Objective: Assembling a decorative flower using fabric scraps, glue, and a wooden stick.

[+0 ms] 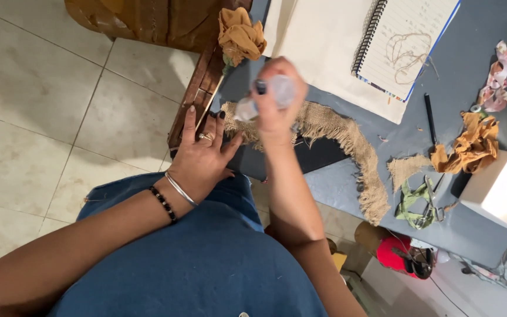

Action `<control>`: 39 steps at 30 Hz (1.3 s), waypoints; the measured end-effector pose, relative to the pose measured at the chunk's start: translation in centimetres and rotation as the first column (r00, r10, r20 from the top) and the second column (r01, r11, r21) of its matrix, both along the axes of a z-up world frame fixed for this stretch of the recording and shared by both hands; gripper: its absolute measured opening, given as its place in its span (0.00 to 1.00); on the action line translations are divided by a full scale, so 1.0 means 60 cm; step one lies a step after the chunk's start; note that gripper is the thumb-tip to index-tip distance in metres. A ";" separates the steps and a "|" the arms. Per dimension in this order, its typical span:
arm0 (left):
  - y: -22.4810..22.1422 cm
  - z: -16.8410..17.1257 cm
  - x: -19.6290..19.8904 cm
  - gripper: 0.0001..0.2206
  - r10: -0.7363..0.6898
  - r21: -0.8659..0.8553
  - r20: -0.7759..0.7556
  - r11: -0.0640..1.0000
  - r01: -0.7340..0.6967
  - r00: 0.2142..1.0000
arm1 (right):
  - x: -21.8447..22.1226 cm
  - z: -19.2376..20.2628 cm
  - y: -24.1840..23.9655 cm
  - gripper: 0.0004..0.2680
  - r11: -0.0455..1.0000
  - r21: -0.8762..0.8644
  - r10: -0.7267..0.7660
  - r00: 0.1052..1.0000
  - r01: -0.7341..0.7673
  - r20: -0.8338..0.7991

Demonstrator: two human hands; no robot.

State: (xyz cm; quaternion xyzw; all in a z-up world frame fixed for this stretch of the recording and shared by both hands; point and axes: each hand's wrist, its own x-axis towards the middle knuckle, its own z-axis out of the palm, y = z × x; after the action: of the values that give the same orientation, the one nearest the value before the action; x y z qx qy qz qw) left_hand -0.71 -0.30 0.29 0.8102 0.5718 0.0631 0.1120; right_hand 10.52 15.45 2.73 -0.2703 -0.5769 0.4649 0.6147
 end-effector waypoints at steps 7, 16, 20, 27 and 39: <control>0.004 0.014 -0.003 0.44 0.001 -0.045 0.023 0.999 0.000 1.000 | 0.055 -0.048 0.016 0.13 0.998 -0.024 -0.051 0.991 0.054 0.122; 0.002 0.004 0.002 0.43 -0.004 -0.023 -0.006 1.000 0.004 1.000 | 0.056 -0.040 0.001 0.12 0.998 -0.056 -0.027 0.987 0.036 0.160; 0.004 -0.003 0.003 0.44 -0.010 0.004 0.001 1.000 0.010 1.000 | 0.061 -0.024 0.015 0.11 0.994 -0.024 -0.102 0.994 0.103 0.033; 0.002 0.002 0.001 0.46 -0.049 -0.026 -0.007 0.998 0.049 0.999 | 0.092 0.025 -0.005 0.13 0.982 -0.110 -0.137 0.983 0.151 0.122; 0.005 0.011 -0.013 0.45 -0.024 0.226 -0.035 0.974 0.031 0.999 | 0.329 0.134 0.002 0.20 0.877 -0.173 -0.416 0.889 0.448 0.193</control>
State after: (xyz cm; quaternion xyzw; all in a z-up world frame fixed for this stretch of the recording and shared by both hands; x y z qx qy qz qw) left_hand -1.49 0.00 0.96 0.8265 0.5513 0.1135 0.0105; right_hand 30.23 15.55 10.76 -0.4907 -0.4933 0.3531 0.6255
